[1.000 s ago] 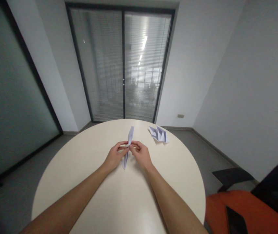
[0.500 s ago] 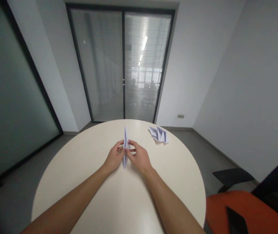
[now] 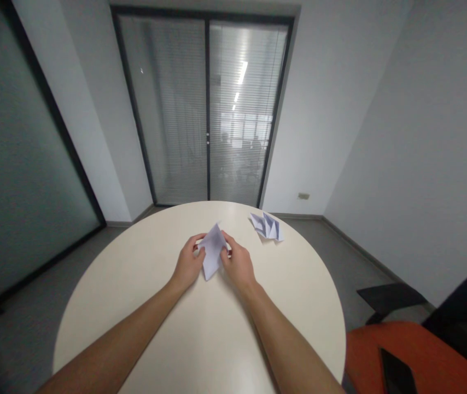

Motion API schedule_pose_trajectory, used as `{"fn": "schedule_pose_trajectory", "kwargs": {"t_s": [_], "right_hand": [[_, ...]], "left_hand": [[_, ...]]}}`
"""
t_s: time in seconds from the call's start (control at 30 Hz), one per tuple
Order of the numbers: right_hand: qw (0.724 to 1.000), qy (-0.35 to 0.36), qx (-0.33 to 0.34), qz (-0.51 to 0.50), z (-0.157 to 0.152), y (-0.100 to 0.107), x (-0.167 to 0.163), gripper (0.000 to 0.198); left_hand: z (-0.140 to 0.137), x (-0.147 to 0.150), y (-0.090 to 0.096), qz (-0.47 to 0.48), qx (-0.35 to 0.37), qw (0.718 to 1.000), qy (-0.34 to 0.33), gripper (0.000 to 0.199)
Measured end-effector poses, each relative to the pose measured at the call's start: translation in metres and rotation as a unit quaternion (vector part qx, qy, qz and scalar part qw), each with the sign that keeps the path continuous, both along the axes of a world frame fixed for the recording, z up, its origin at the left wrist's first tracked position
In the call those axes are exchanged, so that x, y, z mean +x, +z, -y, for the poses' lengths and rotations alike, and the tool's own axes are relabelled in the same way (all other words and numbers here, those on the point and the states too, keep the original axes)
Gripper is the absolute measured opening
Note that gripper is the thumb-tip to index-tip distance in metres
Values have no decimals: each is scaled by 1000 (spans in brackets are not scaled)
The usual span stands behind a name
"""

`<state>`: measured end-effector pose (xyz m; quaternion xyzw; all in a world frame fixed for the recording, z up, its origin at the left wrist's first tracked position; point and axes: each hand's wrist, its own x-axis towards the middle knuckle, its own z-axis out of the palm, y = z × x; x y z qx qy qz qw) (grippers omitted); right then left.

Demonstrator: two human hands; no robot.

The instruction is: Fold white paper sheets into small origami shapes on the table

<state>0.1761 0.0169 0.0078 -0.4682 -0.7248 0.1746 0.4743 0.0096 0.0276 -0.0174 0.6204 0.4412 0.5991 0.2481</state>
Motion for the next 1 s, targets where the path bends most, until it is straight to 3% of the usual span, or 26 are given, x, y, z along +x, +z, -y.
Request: {"fn": "schedule_pose_trajectory", "kwargs": {"t_s": [0.27,0.43,0.6,0.87,1.0], "right_hand": [[996,28,-2,-90,-15,-13,9,38],[983,52,-64,-164,-19,-13,13,33],[965,55,-124,-223,-18,-6,15,31],[940,80,-181,-280,-27,-17,21,35],[949,88,-162,-255,-31,-23,23,34]], "left_hand": [[-9,-11,2,100,-95,990,-7,29],[-8,-14,9,203,-186,960,-52,30],[-4,-18,14,248,-256,932,-68,33],[-1,-20,18,292,-310,901,-81,25],[-2,-20,17,287,-318,901,-68,23]]}}
